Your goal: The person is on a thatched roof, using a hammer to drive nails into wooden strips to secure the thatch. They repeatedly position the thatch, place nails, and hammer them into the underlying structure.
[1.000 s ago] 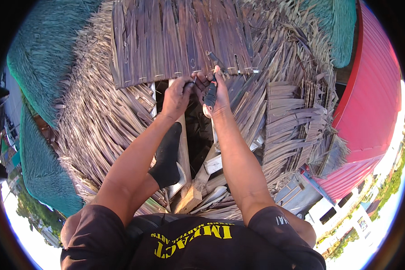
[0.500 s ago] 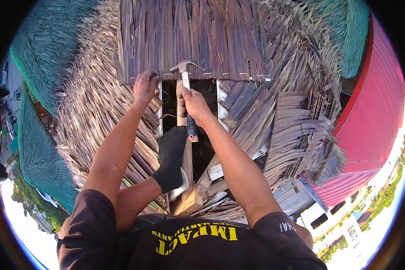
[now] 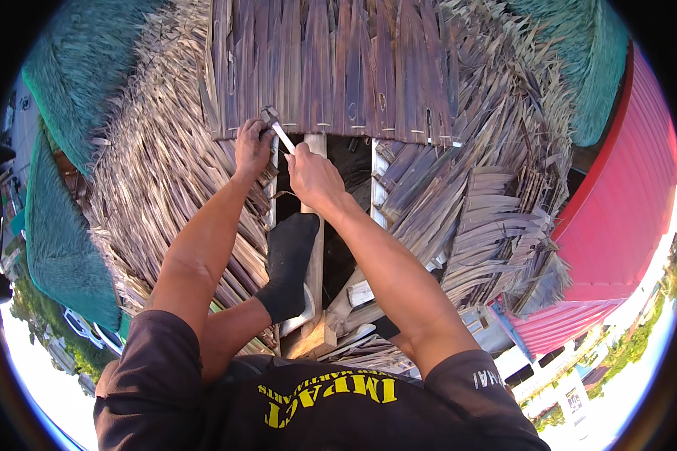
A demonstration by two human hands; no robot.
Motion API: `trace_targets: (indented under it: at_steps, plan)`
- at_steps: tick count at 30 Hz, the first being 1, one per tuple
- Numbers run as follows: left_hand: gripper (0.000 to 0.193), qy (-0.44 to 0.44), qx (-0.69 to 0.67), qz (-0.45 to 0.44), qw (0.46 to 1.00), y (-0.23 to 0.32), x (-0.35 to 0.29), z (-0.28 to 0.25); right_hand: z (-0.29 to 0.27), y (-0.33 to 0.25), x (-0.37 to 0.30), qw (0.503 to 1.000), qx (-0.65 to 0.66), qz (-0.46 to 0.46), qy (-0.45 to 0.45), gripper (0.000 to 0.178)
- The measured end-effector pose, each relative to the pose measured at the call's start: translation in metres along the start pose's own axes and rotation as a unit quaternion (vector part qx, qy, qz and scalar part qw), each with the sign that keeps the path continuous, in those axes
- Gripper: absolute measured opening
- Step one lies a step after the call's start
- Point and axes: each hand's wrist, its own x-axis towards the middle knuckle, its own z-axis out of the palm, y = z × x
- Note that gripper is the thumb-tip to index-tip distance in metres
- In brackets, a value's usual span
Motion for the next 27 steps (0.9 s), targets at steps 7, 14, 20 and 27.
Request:
trace_targets:
  at_steps: [7,14,20,27]
  plan:
    - [0.027,-0.088,0.018,-0.002,0.996,0.011,0.008,-0.020,-0.022,-0.007,0.001,0.999,-0.021,0.044,0.008,0.031]
    - [0.101,-0.185,0.214,-0.090,0.955,0.039,-0.035,-0.036,-0.048,-0.024,-0.023,0.997,0.070,-0.001,0.044,0.028]
    - [0.098,-0.197,0.237,-0.096,0.947,0.039,-0.034,-0.033,-0.023,-0.024,-0.024,0.965,0.130,-0.164,0.161,0.025]
    - [0.097,-0.231,0.241,-0.091,0.938,0.038,-0.039,-0.034,-0.032,-0.025,-0.005,0.997,0.002,-0.045,0.055,0.031]
